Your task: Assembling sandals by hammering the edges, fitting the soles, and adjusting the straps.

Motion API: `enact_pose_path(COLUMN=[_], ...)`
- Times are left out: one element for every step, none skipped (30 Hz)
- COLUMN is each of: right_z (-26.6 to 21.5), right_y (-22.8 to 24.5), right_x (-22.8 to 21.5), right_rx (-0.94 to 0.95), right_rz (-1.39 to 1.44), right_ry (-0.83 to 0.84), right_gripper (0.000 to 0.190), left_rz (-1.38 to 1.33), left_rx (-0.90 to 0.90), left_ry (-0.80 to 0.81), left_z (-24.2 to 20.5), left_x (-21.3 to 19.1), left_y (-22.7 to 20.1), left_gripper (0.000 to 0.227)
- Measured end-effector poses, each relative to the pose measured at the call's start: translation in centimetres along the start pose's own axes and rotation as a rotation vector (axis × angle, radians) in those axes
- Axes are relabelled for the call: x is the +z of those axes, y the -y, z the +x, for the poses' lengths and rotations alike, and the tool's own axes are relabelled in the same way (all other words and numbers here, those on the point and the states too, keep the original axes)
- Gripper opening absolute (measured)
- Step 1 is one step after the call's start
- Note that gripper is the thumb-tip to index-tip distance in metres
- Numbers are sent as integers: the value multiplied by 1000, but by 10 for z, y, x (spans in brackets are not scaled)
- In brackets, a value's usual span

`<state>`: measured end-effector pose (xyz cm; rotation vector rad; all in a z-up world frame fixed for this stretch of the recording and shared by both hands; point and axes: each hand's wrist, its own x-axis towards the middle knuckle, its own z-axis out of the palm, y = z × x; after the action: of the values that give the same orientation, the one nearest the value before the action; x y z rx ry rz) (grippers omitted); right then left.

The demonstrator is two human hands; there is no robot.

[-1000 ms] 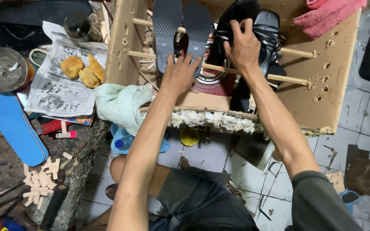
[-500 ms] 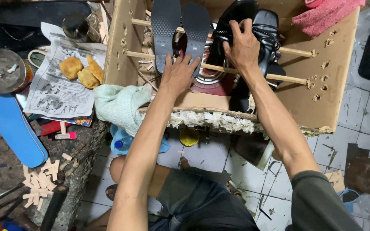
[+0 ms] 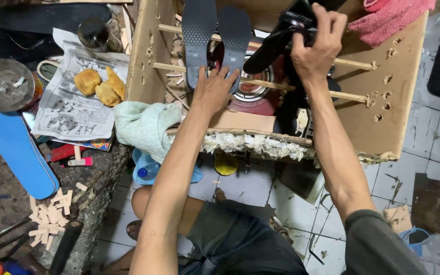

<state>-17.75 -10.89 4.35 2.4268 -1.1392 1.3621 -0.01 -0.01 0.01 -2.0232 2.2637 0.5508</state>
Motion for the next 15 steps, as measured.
enact_pose_path(right_z=[4,2,0,-2,-8,-13,-19,-20,-22,-23,-23,-25,-27,-27,-28], right_y=[4,-1,-6,-11,-17,-24,-31,-33,-35,-37,-37,-38,-38,-36,-34], right_x=[-7,-7,-6,-6,-1,5,11,12,14,16,18,20,22,24,27], right_rx=[51,51,109,165,166,385,597,597,640,682,682,746,811,810,874], right_rz=[121,122,272,422,422,558,693,690,706,724,722,750,778,779,808], right_ry=[-69,-69,27,124,125,365,613,610,632,655,653,691,729,731,770], right_gripper=[35,35,23,11,11,2,15,15,14,12,12,10,10,10,11], left_rz=[-6,-7,-12,-17,-18,-8,2,3,-21,-44,-43,-36,-29,-29,3], left_rx=[-4,-5,0,4,3,1,-1,3,21,36,38,35,32,29,13], left_ry=[6,6,-4,-13,-12,0,12,10,-58,-126,-128,-124,-120,-120,-45], left_z=[0,0,-1,-2,-2,-3,-3,-3,-2,-2,-2,-2,-2,-3,-3], left_x=[0,0,1,1,0,-2,-4,3,10,17,15,14,14,8,1], left_y=[0,0,0,0,-1,-1,-2,1,3,6,5,5,5,3,1], left_gripper=[63,63,63,63,63,63,62,62,61,61,61,60,59,59,60])
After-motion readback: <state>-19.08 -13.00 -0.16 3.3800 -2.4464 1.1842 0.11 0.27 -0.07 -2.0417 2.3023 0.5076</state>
